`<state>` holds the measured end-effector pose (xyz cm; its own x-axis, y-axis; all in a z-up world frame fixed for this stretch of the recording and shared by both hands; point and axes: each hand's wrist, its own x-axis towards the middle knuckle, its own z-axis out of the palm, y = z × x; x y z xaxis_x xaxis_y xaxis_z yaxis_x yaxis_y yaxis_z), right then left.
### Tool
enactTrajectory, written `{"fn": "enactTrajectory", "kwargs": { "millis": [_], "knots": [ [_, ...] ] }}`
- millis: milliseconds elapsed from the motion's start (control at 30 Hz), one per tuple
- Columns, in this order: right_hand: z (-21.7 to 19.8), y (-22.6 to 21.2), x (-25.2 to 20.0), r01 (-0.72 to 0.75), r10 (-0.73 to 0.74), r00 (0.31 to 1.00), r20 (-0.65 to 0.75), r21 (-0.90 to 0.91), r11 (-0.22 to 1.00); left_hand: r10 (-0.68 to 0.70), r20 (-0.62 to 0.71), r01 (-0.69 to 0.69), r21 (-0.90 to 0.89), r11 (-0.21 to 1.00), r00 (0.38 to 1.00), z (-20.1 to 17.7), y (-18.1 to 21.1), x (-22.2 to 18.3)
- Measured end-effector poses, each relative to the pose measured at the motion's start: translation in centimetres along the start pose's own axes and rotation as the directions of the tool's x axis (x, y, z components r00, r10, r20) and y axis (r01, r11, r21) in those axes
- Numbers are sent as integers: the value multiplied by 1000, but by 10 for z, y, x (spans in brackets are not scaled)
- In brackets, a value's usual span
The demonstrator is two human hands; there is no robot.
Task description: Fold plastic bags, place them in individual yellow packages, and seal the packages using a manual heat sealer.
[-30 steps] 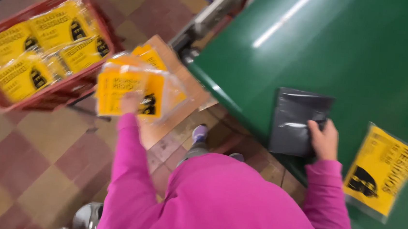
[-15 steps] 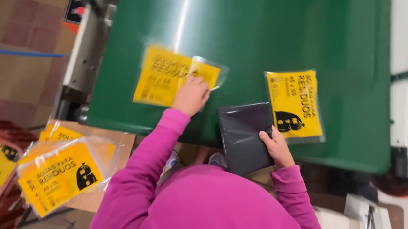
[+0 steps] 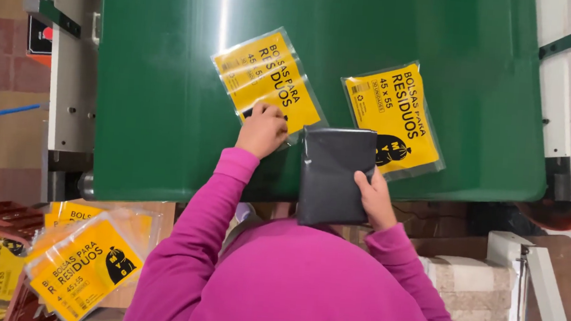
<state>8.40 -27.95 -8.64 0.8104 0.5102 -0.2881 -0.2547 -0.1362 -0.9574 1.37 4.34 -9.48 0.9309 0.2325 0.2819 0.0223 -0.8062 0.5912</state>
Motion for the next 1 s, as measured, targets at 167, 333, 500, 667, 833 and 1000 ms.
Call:
{"fn": "enactTrajectory", "kwargs": {
  "millis": [167,333,500,667,833,1000],
  "knots": [
    [4,1,-10,-114,104,988,114,94,989,-107,159,70,224,972,982,-7,5,15],
    [39,13,-9,-12,14,1000,-16,110,994,-95,125,83,99,992,988,-1,-13,17],
    [77,9,6,-8,9,984,178,-11,1000,88,61,-75,-185,980,994,-8,6,20],
    [89,19,39,214,-150,949,277,-220,952,91,56,-89,-34,995,994,23,11,18],
    [71,25,61,175,-80,978,193,-547,818,275,-72,-275,11,961,959,-35,49,4],
    [62,-26,89,-50,66,997,46,-294,954,-502,-70,506,59,861,862,-52,17,-45]
  ]
}}
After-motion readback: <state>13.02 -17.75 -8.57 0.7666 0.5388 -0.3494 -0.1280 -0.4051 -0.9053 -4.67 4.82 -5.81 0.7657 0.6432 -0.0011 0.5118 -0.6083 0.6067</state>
